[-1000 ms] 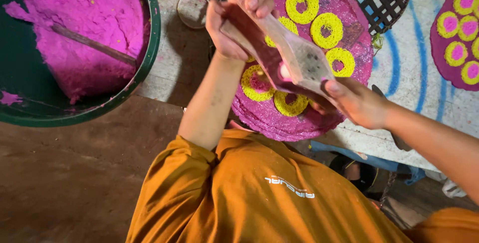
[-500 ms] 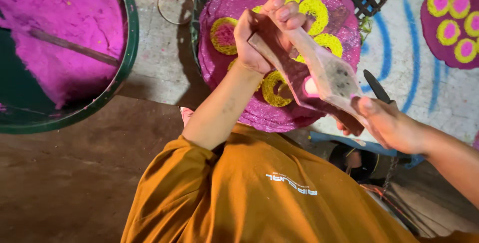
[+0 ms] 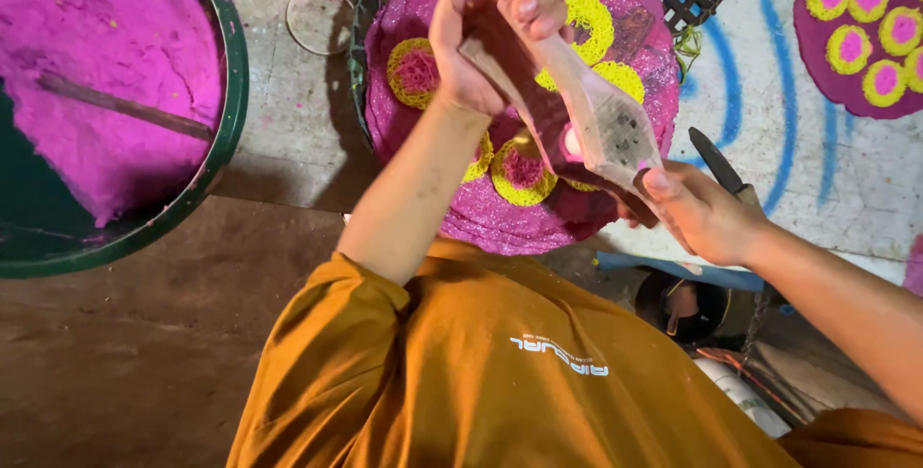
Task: The person uses a wooden mold and their hands to shape yellow paste into small rings and arrange them on pink paste discs.
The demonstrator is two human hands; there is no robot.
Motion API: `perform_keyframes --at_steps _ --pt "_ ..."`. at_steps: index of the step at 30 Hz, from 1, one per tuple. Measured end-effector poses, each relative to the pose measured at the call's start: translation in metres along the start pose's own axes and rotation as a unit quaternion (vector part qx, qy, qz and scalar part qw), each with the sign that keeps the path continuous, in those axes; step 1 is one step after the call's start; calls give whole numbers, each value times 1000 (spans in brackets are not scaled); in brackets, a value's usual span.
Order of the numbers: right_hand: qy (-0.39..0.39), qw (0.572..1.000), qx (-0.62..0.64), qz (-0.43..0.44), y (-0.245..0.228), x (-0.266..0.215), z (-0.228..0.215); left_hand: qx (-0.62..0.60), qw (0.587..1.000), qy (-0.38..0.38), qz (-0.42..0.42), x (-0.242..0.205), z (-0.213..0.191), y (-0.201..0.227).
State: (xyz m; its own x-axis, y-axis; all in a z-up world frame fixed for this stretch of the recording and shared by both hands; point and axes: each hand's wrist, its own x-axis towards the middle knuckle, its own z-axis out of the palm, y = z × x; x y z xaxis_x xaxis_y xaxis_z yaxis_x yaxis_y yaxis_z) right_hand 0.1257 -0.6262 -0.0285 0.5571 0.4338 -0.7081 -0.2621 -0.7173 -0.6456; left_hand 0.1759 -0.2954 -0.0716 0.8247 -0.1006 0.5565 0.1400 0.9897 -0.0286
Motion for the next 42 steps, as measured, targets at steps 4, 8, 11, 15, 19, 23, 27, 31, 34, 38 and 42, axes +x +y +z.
perform_keyframes --at_steps 4,8,11,15,19,23,27,31,34,38,42 --pt "-65 992 108 -11 -9 -3 -24 146 989 -1 -27 26 20 16" --pt "-17 989 3 -147 -31 -20 -41 131 991 -4 -9 49 11 5" --pt "49 998 -17 -41 -47 -13 -40 33 999 -29 27 63 -18 -8" --pt "89 994 -14 -55 -54 21 -24 -36 999 -17 18 66 -61 -8" --pt "84 994 -22 -64 -42 29 -21 21 999 -14 -25 59 -86 -4" --pt "73 997 23 -27 -33 34 -29 -46 999 10 -10 60 -82 -9" --pt "132 991 1 -17 -35 42 -33 30 999 -2 -17 80 -64 5" --pt "72 996 53 7 -53 48 -34 128 992 -4 -9 89 -46 42" --pt "103 994 -39 -3 -72 54 -34 192 981 -24 20 85 -43 59" --pt "96 984 -62 -140 -101 83 -16 15 997 12 70 77 -55 73" --pt "153 972 -131 -119 -117 100 -1 57 998 -1 27 70 -75 92"
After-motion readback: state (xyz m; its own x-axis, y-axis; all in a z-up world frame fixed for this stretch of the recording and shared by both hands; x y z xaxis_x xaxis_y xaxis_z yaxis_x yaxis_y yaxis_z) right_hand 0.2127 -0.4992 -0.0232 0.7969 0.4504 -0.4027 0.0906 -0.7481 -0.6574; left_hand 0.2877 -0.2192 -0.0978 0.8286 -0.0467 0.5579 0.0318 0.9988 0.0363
